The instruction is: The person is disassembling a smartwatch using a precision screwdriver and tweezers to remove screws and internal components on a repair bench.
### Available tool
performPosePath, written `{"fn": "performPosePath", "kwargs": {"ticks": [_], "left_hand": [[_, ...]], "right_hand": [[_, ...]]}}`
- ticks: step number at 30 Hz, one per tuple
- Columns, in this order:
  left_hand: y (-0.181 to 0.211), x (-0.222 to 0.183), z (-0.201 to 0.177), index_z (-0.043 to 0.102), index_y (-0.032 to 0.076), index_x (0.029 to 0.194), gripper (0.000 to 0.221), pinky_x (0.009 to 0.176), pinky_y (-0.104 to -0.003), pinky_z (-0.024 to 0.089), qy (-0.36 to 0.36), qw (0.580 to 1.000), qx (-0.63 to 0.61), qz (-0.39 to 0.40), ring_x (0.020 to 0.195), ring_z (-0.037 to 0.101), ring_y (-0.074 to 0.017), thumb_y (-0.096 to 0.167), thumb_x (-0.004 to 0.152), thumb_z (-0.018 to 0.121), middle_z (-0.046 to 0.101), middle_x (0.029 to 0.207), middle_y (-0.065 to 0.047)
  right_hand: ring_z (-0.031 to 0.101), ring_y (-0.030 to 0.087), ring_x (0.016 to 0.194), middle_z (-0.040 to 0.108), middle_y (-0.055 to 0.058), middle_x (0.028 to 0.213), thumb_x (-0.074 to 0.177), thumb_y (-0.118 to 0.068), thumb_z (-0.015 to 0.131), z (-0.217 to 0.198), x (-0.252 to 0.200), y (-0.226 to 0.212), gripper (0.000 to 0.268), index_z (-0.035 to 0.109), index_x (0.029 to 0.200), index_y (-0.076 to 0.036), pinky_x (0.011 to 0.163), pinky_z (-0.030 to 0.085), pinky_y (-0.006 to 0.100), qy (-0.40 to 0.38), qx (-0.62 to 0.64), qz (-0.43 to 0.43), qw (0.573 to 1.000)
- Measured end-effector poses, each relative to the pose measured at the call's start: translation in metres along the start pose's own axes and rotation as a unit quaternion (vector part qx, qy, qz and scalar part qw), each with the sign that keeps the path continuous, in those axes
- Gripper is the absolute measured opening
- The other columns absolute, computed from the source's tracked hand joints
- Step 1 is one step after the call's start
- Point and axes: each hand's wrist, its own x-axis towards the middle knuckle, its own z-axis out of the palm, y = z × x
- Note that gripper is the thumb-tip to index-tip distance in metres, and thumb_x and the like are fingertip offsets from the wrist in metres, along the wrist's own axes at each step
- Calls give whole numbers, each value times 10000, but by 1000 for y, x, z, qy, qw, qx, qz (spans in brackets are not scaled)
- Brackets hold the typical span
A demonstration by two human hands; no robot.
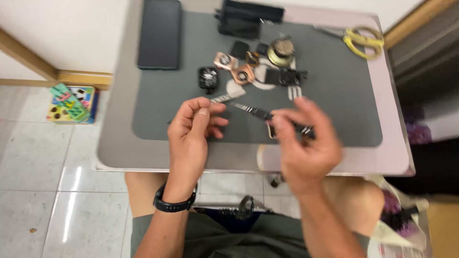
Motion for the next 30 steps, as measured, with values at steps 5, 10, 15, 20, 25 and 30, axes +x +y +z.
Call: {"fn": "performPosePath", "kwargs": {"ticks": [5,10,15,20,25,30], "left_hand": [[-10,-19,17,690,80,1216,371,895,-346,476,-92,921,357,126,987,581,-198,264,896,724,667,1117,-50],[-22,-17,33,614,96,1360,705,945,-468,430,-179,778,552,241,1170,520,-348,438,780,821,581,1377,-88],[-27,-1,50,593,63,1377,829,923,-512,436,-196,732,598,263,1139,509,-397,523,740,857,528,1430,-159],[-34,4,55,690,103,1249,616,857,-509,433,-188,733,595,270,1131,510,-383,490,784,810,542,1453,-157],[-32,5,53,711,142,1207,508,847,-505,434,-197,739,583,275,1118,506,-382,463,824,799,535,1448,-153],[-32,5,52,702,151,1223,489,897,-521,430,-205,737,581,279,1129,503,-405,430,831,783,541,1447,-177]], "right_hand": [[728,225,910,766,163,1006,1008,66,826,-69,38,5,347,646,1305,73,878,570,325,-75,-133,-67,986],[706,183,873,776,140,960,1018,108,873,-101,59,-1,300,699,1262,112,791,508,265,-166,-205,-103,959],[736,186,886,786,69,1009,979,-63,872,-99,69,6,296,732,1232,1,819,553,302,-259,-222,-130,931],[679,223,780,760,99,1020,980,-40,836,-90,74,16,261,716,1198,40,781,576,349,-299,-192,-189,916],[647,205,754,757,60,1032,1001,-17,831,-85,76,15,272,710,1243,7,804,590,356,-306,-207,-206,906],[568,204,688,741,48,1014,991,-24,830,-82,78,12,289,703,1249,-3,838,604,391,-323,-211,-212,898]]}}
